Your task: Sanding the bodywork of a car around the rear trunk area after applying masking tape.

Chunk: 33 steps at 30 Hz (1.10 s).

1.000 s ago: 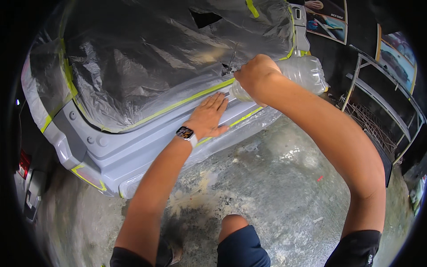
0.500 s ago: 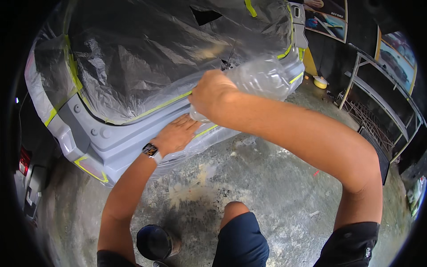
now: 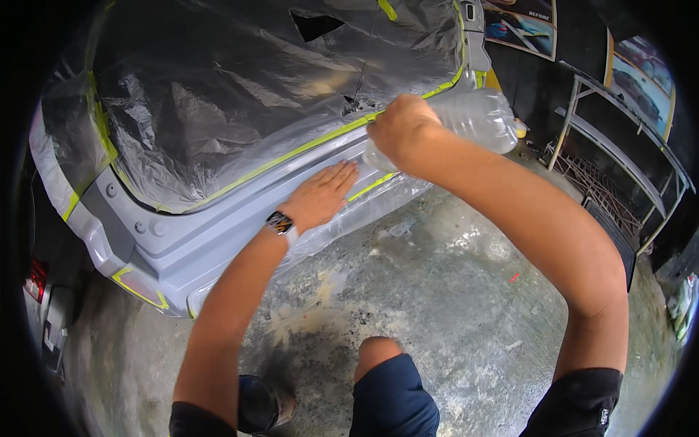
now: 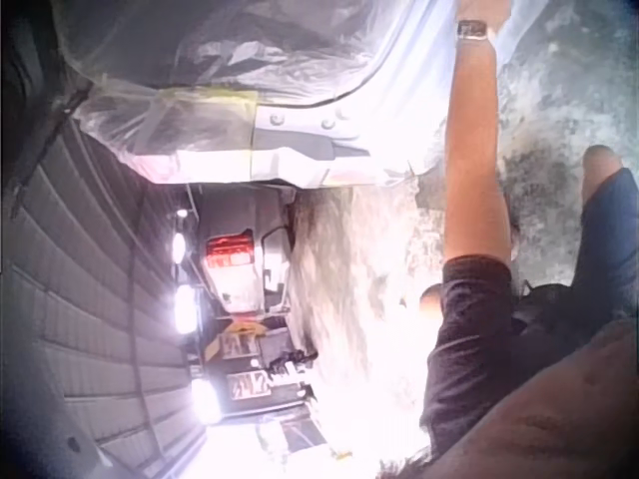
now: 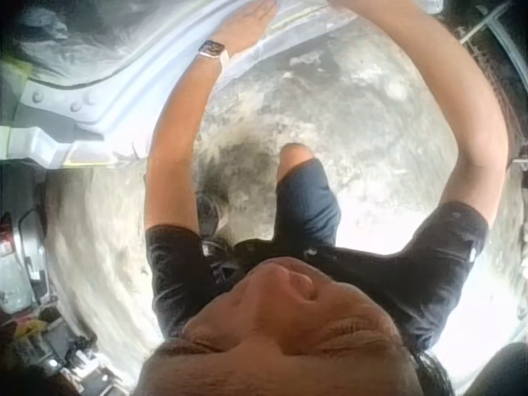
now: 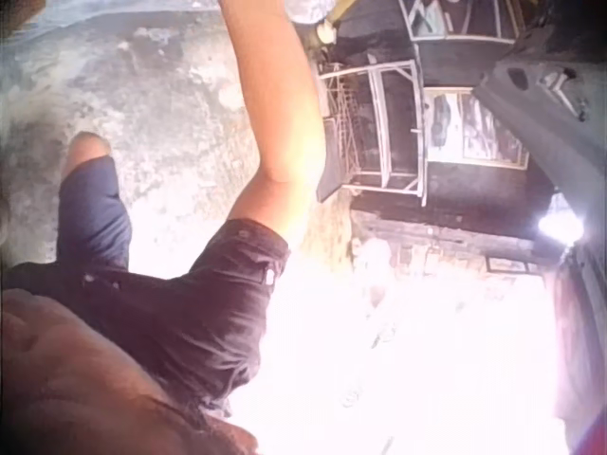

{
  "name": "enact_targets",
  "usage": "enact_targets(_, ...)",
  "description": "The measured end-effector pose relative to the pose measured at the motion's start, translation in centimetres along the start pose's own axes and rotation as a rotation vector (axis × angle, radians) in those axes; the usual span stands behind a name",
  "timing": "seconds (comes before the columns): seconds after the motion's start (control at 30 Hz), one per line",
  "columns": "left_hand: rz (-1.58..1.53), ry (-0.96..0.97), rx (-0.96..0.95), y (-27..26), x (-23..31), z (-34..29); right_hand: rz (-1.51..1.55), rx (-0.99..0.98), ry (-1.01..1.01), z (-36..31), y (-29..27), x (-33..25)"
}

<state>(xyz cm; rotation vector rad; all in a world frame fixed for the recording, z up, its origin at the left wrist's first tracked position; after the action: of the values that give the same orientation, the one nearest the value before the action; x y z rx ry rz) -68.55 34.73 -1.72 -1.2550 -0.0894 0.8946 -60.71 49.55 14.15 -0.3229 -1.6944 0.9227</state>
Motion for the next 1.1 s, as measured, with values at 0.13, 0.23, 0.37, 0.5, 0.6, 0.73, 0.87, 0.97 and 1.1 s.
enact_targets(0.13, 0.051, -0.054, 0.125, 2.2, 1.0, 3.5, 0.003, -0.038, 0.012, -0.5, 1.3, 1.2)
enact_targets(0.23, 0.073, -0.045, 0.204, 2.1, 1.5, 3.4, -0.006, -0.071, 0.058, -0.5, 0.9, 0.6)
enact_targets(0.37, 0.153, -0.034, 0.116, 1.3, 0.5, -1.8, -0.058, 0.072, -0.1, 0.8, -3.4, -5.0)
enact_targets(0.5, 0.011, -0.165, -0.025, -1.6, -2.3, -10.3, -0.095, 0.205, -0.265, 0.9, -11.0, -10.8)
enact_targets(0.6, -0.107, -0.252, 0.074, -3.8, -4.4, -17.9, -0.132, 0.309, -0.381, 2.1, -15.4, -14.4)
enact_targets(0.73, 0.016, -0.306, 0.08, -6.7, -6.6, -26.1, -0.14, 0.439, -0.464, 2.1, -21.8, -18.6)
enact_targets(0.87, -0.048, -0.443, 0.218, -8.9, -8.1, -32.6, -0.206, 0.556, -0.498, 3.0, -26.2, -21.9)
enact_targets(0.97, -0.113, -0.603, 0.221, -9.2, -9.2, -36.5, -0.222, 0.587, -0.531, 4.1, -28.3, -23.3)
enact_targets(1.1, -0.098, -0.921, 0.346, -6.2, -9.2, -42.8, -0.243, 0.588, -0.507, 3.9, -29.9, -24.9)
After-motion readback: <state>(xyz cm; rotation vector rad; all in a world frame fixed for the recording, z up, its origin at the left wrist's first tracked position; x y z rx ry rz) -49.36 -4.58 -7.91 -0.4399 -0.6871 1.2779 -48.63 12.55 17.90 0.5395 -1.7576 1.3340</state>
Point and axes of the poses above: each hand's wrist, its own z-axis towards the middle knuckle, its own y-axis out of the palm, x = y × z, the point moved 6 cm from there along z, towards the middle knuckle, and after that the axes turned 6 degrees about -y, right-handed, at the moved point
